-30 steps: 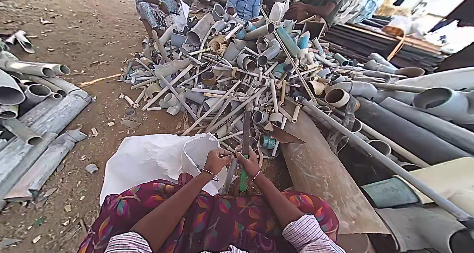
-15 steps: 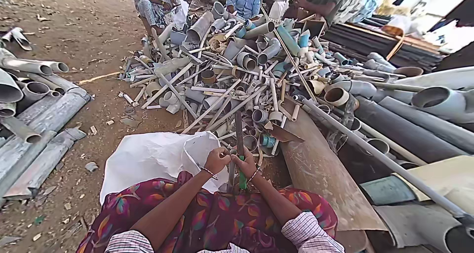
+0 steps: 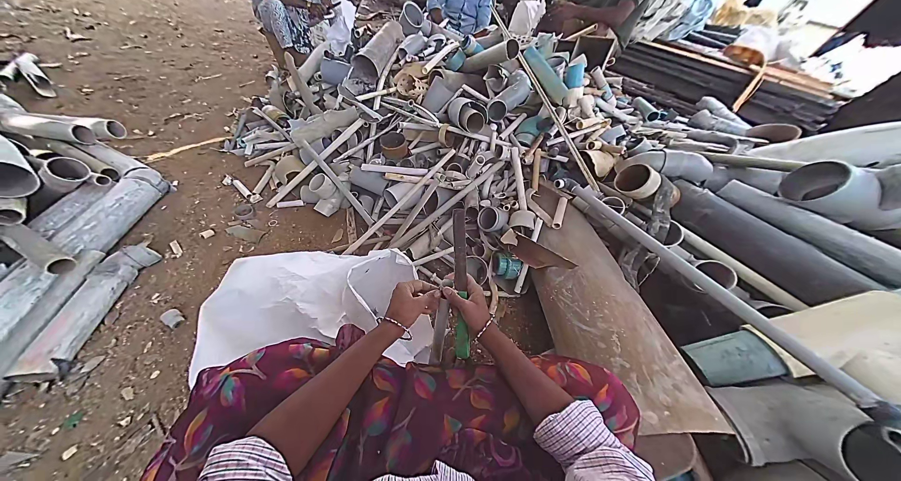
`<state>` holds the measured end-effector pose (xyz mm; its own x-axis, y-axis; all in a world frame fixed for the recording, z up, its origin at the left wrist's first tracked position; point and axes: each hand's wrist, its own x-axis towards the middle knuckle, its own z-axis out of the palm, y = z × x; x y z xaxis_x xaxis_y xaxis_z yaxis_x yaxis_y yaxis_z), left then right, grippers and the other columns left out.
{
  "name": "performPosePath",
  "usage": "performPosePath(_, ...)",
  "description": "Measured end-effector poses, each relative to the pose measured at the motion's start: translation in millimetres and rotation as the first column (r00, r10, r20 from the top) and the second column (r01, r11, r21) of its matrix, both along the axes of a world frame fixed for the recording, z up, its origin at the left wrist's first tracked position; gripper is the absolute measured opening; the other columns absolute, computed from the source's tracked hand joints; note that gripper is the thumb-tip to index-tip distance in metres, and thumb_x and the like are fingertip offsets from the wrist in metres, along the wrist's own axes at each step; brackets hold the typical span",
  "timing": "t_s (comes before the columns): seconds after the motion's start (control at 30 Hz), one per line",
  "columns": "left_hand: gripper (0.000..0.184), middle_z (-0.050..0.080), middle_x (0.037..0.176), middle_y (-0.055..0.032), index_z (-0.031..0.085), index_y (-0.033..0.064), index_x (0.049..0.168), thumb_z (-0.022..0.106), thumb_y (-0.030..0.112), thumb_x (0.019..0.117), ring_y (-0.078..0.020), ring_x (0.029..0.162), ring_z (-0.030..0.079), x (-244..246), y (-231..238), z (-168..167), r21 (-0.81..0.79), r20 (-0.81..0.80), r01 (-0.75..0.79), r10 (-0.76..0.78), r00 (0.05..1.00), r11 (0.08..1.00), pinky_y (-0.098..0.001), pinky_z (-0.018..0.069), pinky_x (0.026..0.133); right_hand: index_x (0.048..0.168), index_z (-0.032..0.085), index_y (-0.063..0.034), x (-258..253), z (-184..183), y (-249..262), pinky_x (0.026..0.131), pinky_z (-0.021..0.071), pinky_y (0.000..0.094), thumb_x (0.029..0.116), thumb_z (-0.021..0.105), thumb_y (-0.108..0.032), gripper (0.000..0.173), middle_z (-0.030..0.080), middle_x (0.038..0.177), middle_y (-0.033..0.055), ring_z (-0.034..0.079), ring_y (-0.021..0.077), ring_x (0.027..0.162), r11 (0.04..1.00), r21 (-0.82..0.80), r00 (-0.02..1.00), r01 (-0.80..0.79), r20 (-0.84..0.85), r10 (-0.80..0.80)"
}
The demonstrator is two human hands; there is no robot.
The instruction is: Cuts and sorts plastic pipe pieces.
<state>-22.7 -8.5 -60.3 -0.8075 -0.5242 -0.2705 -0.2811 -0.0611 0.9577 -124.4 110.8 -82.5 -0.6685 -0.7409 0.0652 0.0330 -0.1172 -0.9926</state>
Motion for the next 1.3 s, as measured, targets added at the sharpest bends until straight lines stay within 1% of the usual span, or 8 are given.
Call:
performPosePath(0.3, 0.011, 0.070, 0.087, -0.0094, 0.066, -0.0075, 0.103, 0.064, 0.003, 0.0980, -0.0101, 0.070, 0.069, 1, -4, -6, 0.023, 0.016, -0.018, 0.018, 1.000, 1.000, -0.0263, 0.0588, 0.070, 0.117, 0.056, 0.0058, 3, -13, -4, 0.052, 0.0455, 0.0167, 0.0944, 0.061, -0.002, 0.024, 0.059, 0.082, -0.0004, 0.050, -0.0003, 0.055, 1.000, 0.025, 1.000, -0.005, -0.009, 0.005)
performPosePath(0.47, 0.019, 0.068, 0.094, -0.0150, 0.065, -0.0083, 0.107, 0.057, 0.007, 0.0982, -0.0161, 0.080, 0.067, -2, 1, -13, -0.196, 0.089, 0.032, -0.015, 0.996, 0.980, -0.0333, 0.0566, 0.080, 0.119, 0.057, 0.0065, 5, -17, -2, 0.058, 0.0472, 0.0175, 0.0949, 0.060, -0.003, 0.026, 0.061, 0.088, 0.0013, 0.053, -0.0004, 0.062, 0.999, 0.052, 0.998, -0.007, -0.058, 0.010)
performPosePath(0.57, 0.021, 0.068, 0.094, -0.0152, 0.066, -0.0068, 0.106, 0.056, 0.010, 0.0982, -0.0180, 0.082, 0.067, -5, 5, -11, -0.257, 0.135, 0.031, 0.004, 0.991, 0.966, -0.0358, 0.0550, 0.082, 0.118, 0.057, 0.0060, 7, -13, -2, 0.055, 0.0463, 0.0178, 0.0972, 0.058, -0.003, 0.023, 0.059, 0.082, 0.0008, 0.051, 0.0002, 0.057, 0.997, 0.077, 0.999, 0.010, -0.047, -0.007)
performPosePath(0.67, 0.020, 0.068, 0.094, -0.0164, 0.066, -0.0084, 0.105, 0.057, 0.008, 0.0989, -0.0171, 0.080, 0.068, -6, 5, -10, -0.175, 0.118, -0.002, 0.023, 0.993, 0.985, -0.0339, 0.0560, 0.082, 0.118, 0.057, 0.0051, 7, -9, -1, 0.051, 0.0444, 0.0164, 0.0984, 0.057, -0.001, 0.020, 0.059, 0.078, -0.0002, 0.048, -0.0002, 0.052, 0.997, 0.073, 1.000, 0.012, 0.000, -0.012)
performPosePath(0.83, 0.020, 0.068, 0.101, -0.0171, 0.062, -0.0121, 0.115, 0.056, 0.004, 0.1042, -0.0118, 0.082, 0.068, -1, 3, -8, 0.123, -0.022, -0.036, 0.039, 0.999, 0.992, -0.0273, 0.0568, 0.080, 0.115, 0.056, 0.0003, 3, -2, -1, 0.046, 0.0450, 0.0159, 0.1014, 0.052, 0.003, 0.014, 0.055, 0.067, -0.0022, 0.046, 0.0010, 0.045, 0.990, 0.086, 0.982, 0.110, 0.143, -0.121)
performPosePath(1.0, 0.019, 0.068, 0.100, -0.0139, 0.063, -0.0090, 0.114, 0.058, 0.006, 0.1035, -0.0090, 0.081, 0.067, 2, 9, -12, 0.109, -0.069, -0.024, 0.032, 0.997, 0.994, -0.0264, 0.0571, 0.079, 0.116, 0.057, -0.0026, -3, -8, -1, 0.045, 0.0449, 0.0158, 0.1041, 0.049, 0.000, 0.015, 0.058, 0.068, -0.0013, 0.046, 0.0013, 0.044, 0.990, 0.060, 0.971, 0.125, 0.199, -0.135)
performPosePath(1.13, 0.019, 0.068, 0.100, -0.0147, 0.065, -0.0092, 0.113, 0.064, 0.005, 0.1001, -0.0097, 0.081, 0.065, -4, 10, -5, 0.159, -0.017, -0.066, 0.069, 0.997, 0.985, -0.0259, 0.0559, 0.079, 0.115, 0.056, -0.0023, -2, -7, -1, 0.045, 0.0449, 0.0146, 0.1027, 0.050, 0.003, 0.015, 0.058, 0.070, -0.0019, 0.046, 0.0004, 0.045, 0.989, 0.076, 0.975, 0.128, 0.171, -0.139)
performPosePath(1.3, 0.019, 0.069, 0.100, -0.0156, 0.066, -0.0082, 0.112, 0.066, 0.005, 0.0991, -0.0110, 0.081, 0.066, -2, 8, -2, 0.117, 0.011, -0.052, 0.051, 0.999, 0.992, -0.0280, 0.0563, 0.081, 0.112, 0.057, -0.0032, 3, -7, -2, 0.047, 0.0451, 0.0147, 0.0984, 0.054, 0.007, 0.018, 0.059, 0.072, -0.0028, 0.048, 0.0002, 0.047, 0.992, 0.080, 0.989, 0.100, 0.102, -0.108)
